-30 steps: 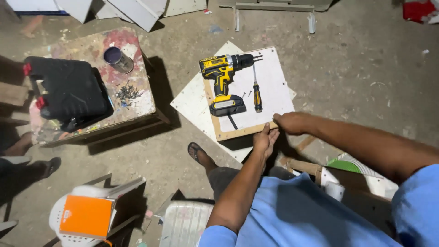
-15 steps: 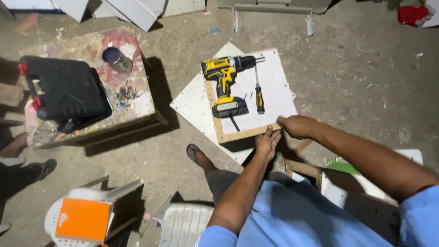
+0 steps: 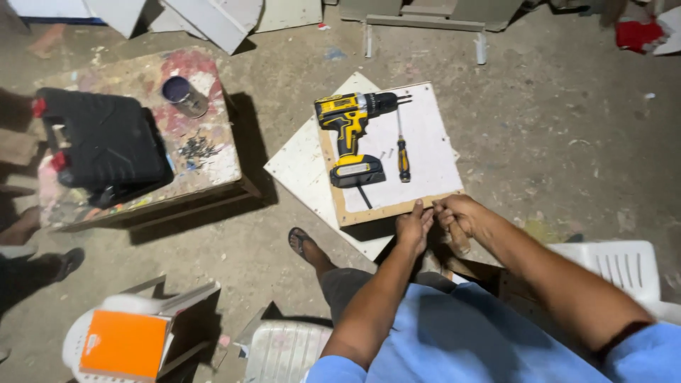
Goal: Drilling holes into a white board and using a scraper to clean the surface area.
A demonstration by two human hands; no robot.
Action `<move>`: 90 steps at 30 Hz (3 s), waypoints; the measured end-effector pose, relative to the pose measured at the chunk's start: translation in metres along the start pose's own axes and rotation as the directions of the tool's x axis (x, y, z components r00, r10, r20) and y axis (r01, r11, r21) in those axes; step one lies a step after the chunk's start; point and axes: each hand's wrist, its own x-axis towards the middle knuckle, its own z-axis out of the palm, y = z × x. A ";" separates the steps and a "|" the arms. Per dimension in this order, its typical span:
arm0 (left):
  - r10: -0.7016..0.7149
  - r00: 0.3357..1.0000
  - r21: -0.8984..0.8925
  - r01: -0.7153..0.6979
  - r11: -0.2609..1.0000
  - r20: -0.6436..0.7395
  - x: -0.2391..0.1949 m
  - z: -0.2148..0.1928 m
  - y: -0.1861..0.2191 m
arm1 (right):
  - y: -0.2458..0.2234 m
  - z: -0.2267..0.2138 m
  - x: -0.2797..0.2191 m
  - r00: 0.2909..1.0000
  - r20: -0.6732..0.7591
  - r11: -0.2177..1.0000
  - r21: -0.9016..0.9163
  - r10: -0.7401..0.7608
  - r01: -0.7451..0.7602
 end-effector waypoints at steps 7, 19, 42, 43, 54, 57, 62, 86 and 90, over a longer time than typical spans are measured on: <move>0.045 0.998 0.060 -0.042 0.997 -0.046 -0.022 0.018 0.001 | -0.010 -0.021 -0.081 0.953 0.231 0.960 0.240 -0.198 0.142; 0.050 0.997 -0.077 -0.054 0.996 -0.051 -0.041 0.025 0.027 | -0.013 0.016 -0.092 0.933 0.060 0.666 -0.683 -0.356 0.298; 0.051 0.999 -0.043 -0.052 0.998 -0.007 -0.028 0.002 0.021 | -0.096 0.073 -0.181 0.877 0.480 -0.882 -0.402 0.024 0.244; 0.059 0.998 -0.045 -0.059 0.997 -0.007 -0.026 0.005 0.026 | -0.098 0.070 -0.167 0.875 0.484 -0.885 -0.396 0.024 0.244; 0.065 0.998 0.003 -0.065 0.998 0.000 -0.006 -0.004 0.014 | -0.005 0.001 -0.026 0.963 0.264 0.960 0.254 0.052 -0.121; 0.067 0.998 0.022 -0.067 0.997 -0.002 -0.028 0.009 0.024 | 0.015 -0.003 -0.058 0.921 0.385 0.872 0.468 -0.056 -0.143; 0.043 0.998 0.255 -0.032 0.966 -0.036 -0.017 0.011 -0.005 | -0.004 -0.028 -0.072 0.949 0.132 0.944 0.204 -0.288 0.259; 0.067 0.997 0.018 -0.066 0.998 -0.033 -0.043 0.013 0.035 | -0.017 0.002 -0.110 0.746 0.605 -0.753 -0.620 -0.277 0.223; 0.049 0.999 0.053 -0.049 0.997 -0.012 -0.048 0.017 0.043 | -0.018 0.008 -0.088 0.795 0.558 -0.735 -0.638 -0.237 0.228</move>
